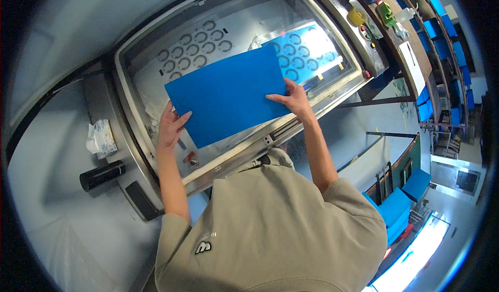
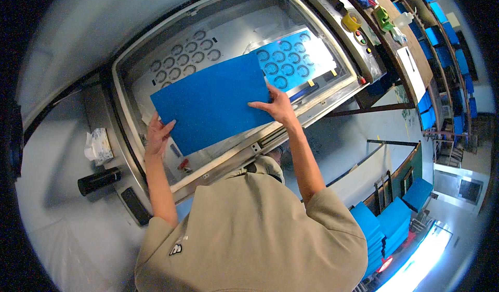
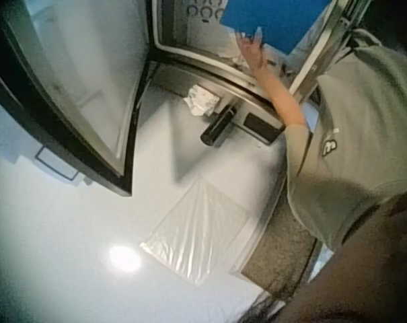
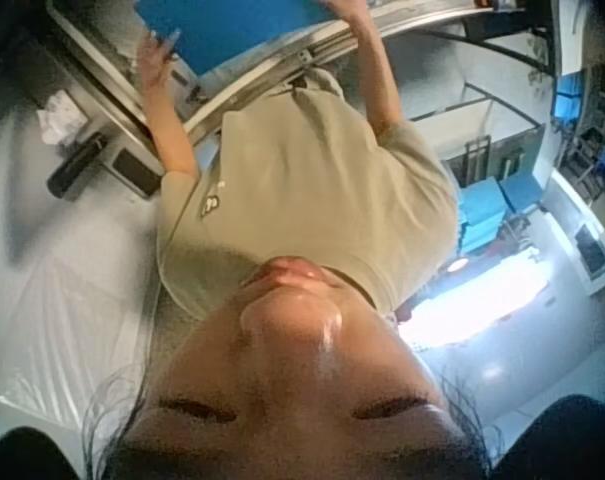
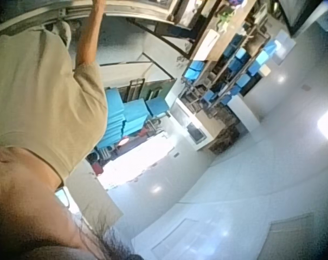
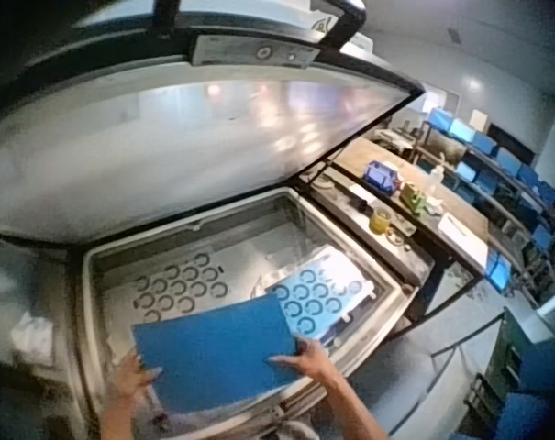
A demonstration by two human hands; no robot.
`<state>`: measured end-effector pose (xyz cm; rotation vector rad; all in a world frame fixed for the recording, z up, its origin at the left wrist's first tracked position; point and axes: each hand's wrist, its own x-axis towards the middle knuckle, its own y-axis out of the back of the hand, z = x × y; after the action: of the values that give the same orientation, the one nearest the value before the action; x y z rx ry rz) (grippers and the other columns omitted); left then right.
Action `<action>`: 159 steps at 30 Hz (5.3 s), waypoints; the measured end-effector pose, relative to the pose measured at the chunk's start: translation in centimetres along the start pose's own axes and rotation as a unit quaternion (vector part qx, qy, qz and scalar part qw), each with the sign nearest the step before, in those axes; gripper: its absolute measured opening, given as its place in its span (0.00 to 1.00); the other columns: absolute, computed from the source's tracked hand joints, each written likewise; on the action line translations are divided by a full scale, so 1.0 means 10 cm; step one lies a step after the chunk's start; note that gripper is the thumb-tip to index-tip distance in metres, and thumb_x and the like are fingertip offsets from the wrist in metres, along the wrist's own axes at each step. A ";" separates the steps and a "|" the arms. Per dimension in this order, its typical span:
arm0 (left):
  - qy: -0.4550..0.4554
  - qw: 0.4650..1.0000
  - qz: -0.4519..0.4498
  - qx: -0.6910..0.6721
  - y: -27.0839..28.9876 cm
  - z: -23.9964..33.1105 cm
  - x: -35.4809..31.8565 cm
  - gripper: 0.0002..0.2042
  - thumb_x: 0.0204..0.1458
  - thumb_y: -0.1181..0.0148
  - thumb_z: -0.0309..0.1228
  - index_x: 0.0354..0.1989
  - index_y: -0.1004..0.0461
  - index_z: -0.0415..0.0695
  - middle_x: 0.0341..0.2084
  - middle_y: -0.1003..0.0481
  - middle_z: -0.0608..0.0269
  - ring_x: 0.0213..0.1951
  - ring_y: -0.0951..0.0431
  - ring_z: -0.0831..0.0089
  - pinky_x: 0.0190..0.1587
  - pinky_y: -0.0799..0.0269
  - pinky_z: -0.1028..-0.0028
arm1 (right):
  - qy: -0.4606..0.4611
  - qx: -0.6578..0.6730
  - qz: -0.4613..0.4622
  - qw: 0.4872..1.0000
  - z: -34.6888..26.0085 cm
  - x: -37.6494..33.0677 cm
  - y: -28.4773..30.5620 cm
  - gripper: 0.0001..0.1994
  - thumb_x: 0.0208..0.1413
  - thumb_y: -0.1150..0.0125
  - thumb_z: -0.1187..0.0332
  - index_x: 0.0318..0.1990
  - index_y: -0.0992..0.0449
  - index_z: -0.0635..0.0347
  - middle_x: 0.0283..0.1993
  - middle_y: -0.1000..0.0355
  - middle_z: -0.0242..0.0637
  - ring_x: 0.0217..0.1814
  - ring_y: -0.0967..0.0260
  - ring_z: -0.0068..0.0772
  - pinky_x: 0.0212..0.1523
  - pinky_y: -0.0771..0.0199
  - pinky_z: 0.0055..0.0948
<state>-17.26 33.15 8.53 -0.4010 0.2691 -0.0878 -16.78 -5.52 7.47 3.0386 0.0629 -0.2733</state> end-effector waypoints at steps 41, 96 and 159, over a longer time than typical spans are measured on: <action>0.029 0.988 0.041 -0.149 0.04 -0.02 -0.04 0.22 0.67 0.49 0.35 0.66 0.39 0.38 0.58 0.29 0.57 0.58 0.28 0.65 0.62 0.32 0.63 | 0.269 -0.295 0.157 0.903 -0.50 -0.15 0.00 0.13 0.55 0.34 0.73 0.49 0.20 0.58 0.53 0.24 0.42 0.55 0.27 0.43 0.56 0.29 0.38; 0.043 0.994 0.082 -0.051 0.46 -0.74 0.36 0.32 0.66 0.47 0.33 0.73 0.54 0.39 0.69 0.41 0.54 0.66 0.36 0.62 0.65 0.35 0.61 | 0.015 -0.576 0.100 0.811 0.76 -0.32 -1.26 0.47 0.58 0.52 0.32 0.73 0.48 0.61 0.76 0.63 0.68 0.78 0.69 0.76 0.57 0.62 0.90; 0.157 0.985 0.062 0.033 1.36 -0.19 0.66 0.28 0.63 0.58 0.62 0.48 0.33 0.46 0.23 0.27 0.63 0.16 0.32 0.75 0.17 0.36 0.78 | 0.000 -0.624 0.094 0.776 0.82 -0.31 -1.30 0.46 0.60 0.59 0.31 0.76 0.54 0.55 0.77 0.69 0.66 0.78 0.76 0.76 0.53 0.63 0.93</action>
<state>-11.01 44.02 -0.13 -0.3023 0.5996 -0.0368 -21.86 6.57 -1.12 1.6851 -0.0494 -0.1175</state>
